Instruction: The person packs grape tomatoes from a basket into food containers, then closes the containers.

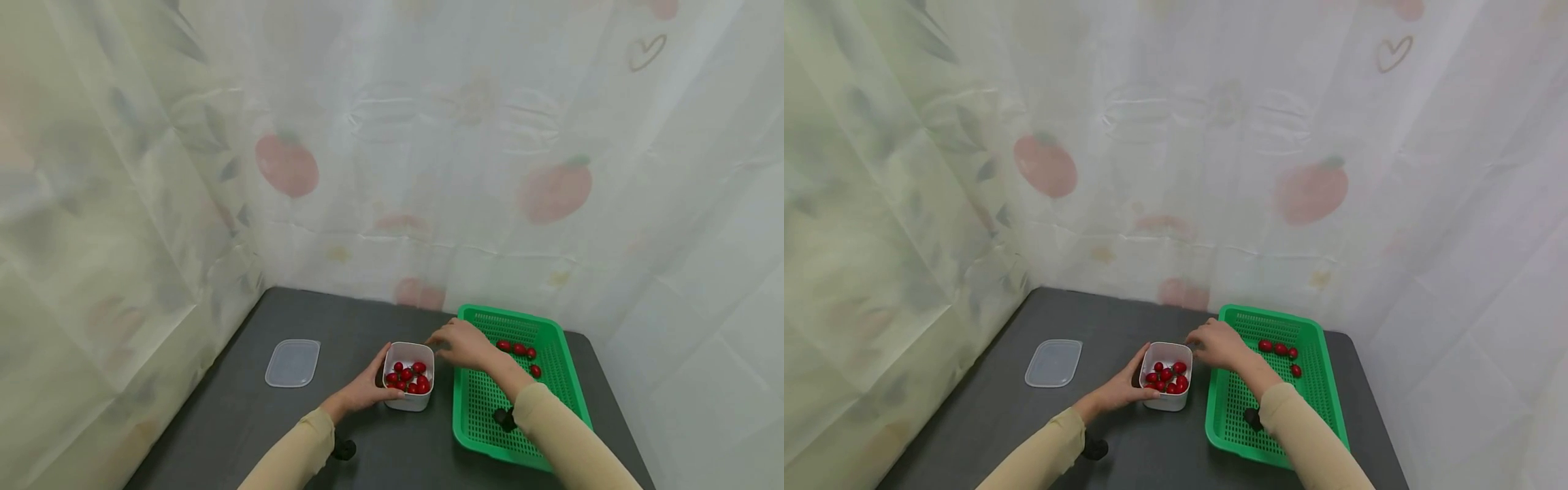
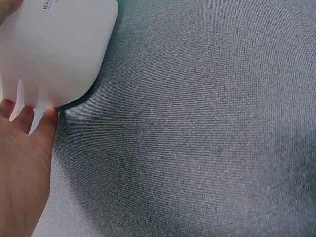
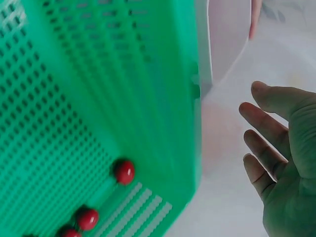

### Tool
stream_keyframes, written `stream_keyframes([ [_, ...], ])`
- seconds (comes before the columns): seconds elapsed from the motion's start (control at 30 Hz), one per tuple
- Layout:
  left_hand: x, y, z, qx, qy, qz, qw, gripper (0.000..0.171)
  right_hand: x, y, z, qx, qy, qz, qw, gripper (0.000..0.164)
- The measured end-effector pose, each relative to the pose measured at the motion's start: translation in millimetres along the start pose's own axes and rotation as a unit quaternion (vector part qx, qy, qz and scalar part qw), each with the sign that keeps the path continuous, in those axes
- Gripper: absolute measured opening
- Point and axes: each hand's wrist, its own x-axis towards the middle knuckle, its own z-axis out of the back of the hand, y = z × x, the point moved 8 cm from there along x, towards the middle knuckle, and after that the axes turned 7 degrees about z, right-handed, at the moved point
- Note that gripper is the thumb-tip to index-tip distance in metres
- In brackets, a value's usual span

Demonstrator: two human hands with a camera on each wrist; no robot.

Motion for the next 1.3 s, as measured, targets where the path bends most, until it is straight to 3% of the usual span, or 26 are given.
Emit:
stream_keyframes([
  [0.23, -0.9, 0.5, 2.7, 0.018, -0.006, -0.003, 0.9998, 0.112, -36, -34, 23, 0.017, -0.02, -0.055, 0.998, 0.024],
  [0.57, -0.8, 2.3, 4.8, 0.019, -0.006, -0.008, 0.9998, 0.11, -87, -89, 44, 0.015, -0.017, -0.134, 0.991, 0.025],
  [0.8, -1.7, 1.5, 5.4, 0.022, -0.01, -0.007, 0.9997, 0.112, -115, -119, 25, -0.019, 0.037, -0.195, 0.98, 0.026],
  [1.0, -2.7, 0.6, 4.3, 0.032, -0.014, -0.002, 0.9994, 0.11, -129, -131, 3, -0.051, 0.098, -0.248, 0.962, 0.02],
  [1.3, -1.5, -1.1, 2.1, 0.022, -0.006, -0.007, 0.9997, 0.111, -143, -138, -13, -0.013, 0.13, -0.328, 0.936, 0.012],
])
